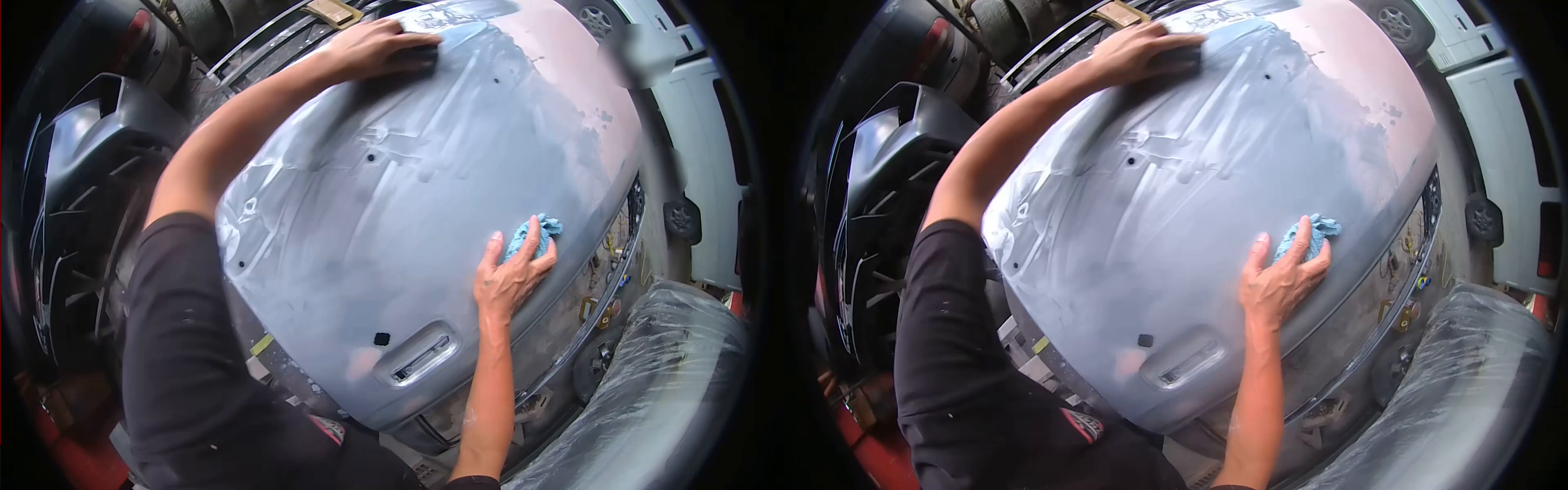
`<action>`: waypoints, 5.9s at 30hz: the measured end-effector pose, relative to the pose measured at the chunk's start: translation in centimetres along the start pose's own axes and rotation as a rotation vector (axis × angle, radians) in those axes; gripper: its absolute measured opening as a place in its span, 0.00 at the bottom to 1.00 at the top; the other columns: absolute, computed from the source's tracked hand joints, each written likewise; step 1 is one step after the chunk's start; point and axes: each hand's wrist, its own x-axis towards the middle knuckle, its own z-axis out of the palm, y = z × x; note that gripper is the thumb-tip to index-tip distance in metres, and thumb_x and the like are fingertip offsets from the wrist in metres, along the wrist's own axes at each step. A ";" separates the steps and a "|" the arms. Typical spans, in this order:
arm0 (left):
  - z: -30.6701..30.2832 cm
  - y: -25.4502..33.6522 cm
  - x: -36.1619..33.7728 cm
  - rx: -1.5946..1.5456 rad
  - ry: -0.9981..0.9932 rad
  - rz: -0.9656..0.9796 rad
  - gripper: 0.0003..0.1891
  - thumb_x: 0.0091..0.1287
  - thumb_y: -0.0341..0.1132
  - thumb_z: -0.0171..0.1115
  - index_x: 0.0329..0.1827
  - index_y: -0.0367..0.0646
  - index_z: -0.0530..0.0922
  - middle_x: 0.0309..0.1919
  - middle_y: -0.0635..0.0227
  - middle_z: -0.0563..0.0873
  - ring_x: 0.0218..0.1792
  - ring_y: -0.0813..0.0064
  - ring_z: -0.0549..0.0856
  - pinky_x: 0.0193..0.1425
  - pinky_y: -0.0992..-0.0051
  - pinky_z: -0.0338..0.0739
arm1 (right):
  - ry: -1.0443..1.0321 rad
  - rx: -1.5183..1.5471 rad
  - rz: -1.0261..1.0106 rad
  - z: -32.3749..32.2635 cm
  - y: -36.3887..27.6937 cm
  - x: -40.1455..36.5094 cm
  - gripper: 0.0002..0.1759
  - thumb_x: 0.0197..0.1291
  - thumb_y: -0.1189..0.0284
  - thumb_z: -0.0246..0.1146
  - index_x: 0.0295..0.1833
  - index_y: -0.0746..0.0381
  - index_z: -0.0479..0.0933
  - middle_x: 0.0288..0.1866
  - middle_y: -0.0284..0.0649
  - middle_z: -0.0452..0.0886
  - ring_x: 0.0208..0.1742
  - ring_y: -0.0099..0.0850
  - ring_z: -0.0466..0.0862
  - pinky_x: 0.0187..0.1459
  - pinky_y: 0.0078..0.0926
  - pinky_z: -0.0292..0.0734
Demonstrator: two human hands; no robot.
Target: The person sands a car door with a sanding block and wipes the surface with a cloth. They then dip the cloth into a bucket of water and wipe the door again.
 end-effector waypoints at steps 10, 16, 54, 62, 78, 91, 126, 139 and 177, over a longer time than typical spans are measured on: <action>-11.4 8.3 -23.5 -0.014 -0.064 -0.008 0.37 0.71 0.54 0.70 0.82 0.83 0.67 0.49 0.66 0.81 0.48 0.66 0.81 0.51 0.63 0.79 | 0.012 -0.022 -0.015 0.3 0.1 -0.3 0.35 0.71 0.62 0.66 0.81 0.55 0.66 0.70 0.61 0.64 0.66 0.58 0.72 0.65 0.54 0.71; -17.2 16.4 -30.3 -0.058 -0.220 -0.259 0.38 0.67 0.42 0.74 0.81 0.79 0.70 0.51 0.62 0.81 0.50 0.61 0.81 0.55 0.64 0.76 | -0.004 -0.016 0.003 0.3 0.5 -0.3 0.37 0.72 0.59 0.66 0.82 0.54 0.64 0.72 0.63 0.62 0.68 0.60 0.71 0.65 0.53 0.72; -9.8 17.5 -28.9 0.139 -0.183 -0.982 0.53 0.75 0.71 0.43 0.87 0.32 0.51 0.88 0.48 0.50 0.89 0.54 0.46 0.89 0.44 0.36 | -0.373 0.158 -0.071 -10.5 -10.5 -16.7 0.50 0.57 0.74 0.61 0.88 0.50 0.56 0.58 0.62 0.72 0.59 0.60 0.78 0.63 0.55 0.75; -9.1 33.5 -26.1 -0.152 -0.228 -0.614 0.53 0.74 0.68 0.50 0.87 0.30 0.50 0.88 0.46 0.49 0.89 0.53 0.44 0.89 0.45 0.35 | -0.149 0.325 0.024 -10.1 -8.9 -17.3 0.44 0.68 0.70 0.70 0.85 0.57 0.59 0.62 0.61 0.76 0.64 0.57 0.78 0.65 0.52 0.74; -6.2 14.8 -24.6 0.128 -0.142 -0.569 0.58 0.71 0.77 0.47 0.88 0.36 0.48 0.86 0.47 0.54 0.88 0.52 0.50 0.89 0.43 0.39 | 0.004 0.247 -0.032 -12.0 -3.8 -19.3 0.37 0.67 0.73 0.70 0.79 0.66 0.67 0.66 0.56 0.79 0.64 0.55 0.80 0.64 0.50 0.76; 3.8 31.9 -0.5 -0.370 -0.031 0.340 0.37 0.71 0.60 0.67 0.81 0.61 0.70 0.78 0.52 0.70 0.79 0.41 0.67 0.79 0.38 0.65 | -0.192 0.059 -0.436 -10.6 -13.4 -23.8 0.46 0.57 0.58 0.77 0.82 0.46 0.69 0.55 0.48 0.77 0.48 0.43 0.80 0.46 0.40 0.76; -8.5 12.4 -22.6 -0.283 0.115 -0.537 0.27 0.67 0.30 0.70 0.71 0.47 0.78 0.75 0.51 0.72 0.76 0.48 0.71 0.81 0.55 0.66 | -0.229 -0.025 -0.167 -1.6 -2.6 3.4 0.41 0.67 0.58 0.71 0.83 0.47 0.64 0.49 0.57 0.77 0.48 0.56 0.84 0.51 0.52 0.83; -9.0 12.6 -22.7 -0.305 0.092 -0.568 0.30 0.63 0.28 0.72 0.70 0.49 0.77 0.74 0.52 0.72 0.76 0.44 0.69 0.82 0.51 0.65 | -0.120 -0.152 -0.183 7.3 -6.7 20.7 0.38 0.70 0.53 0.67 0.82 0.47 0.66 0.49 0.58 0.81 0.50 0.57 0.86 0.50 0.54 0.83; -9.2 12.1 -22.6 -0.340 0.124 -0.627 0.34 0.63 0.30 0.74 0.74 0.50 0.73 0.73 0.50 0.72 0.80 0.37 0.65 0.85 0.41 0.55 | -0.309 0.015 -0.540 2.3 -16.9 3.2 0.45 0.65 0.59 0.73 0.85 0.46 0.61 0.47 0.52 0.77 0.46 0.56 0.84 0.47 0.54 0.84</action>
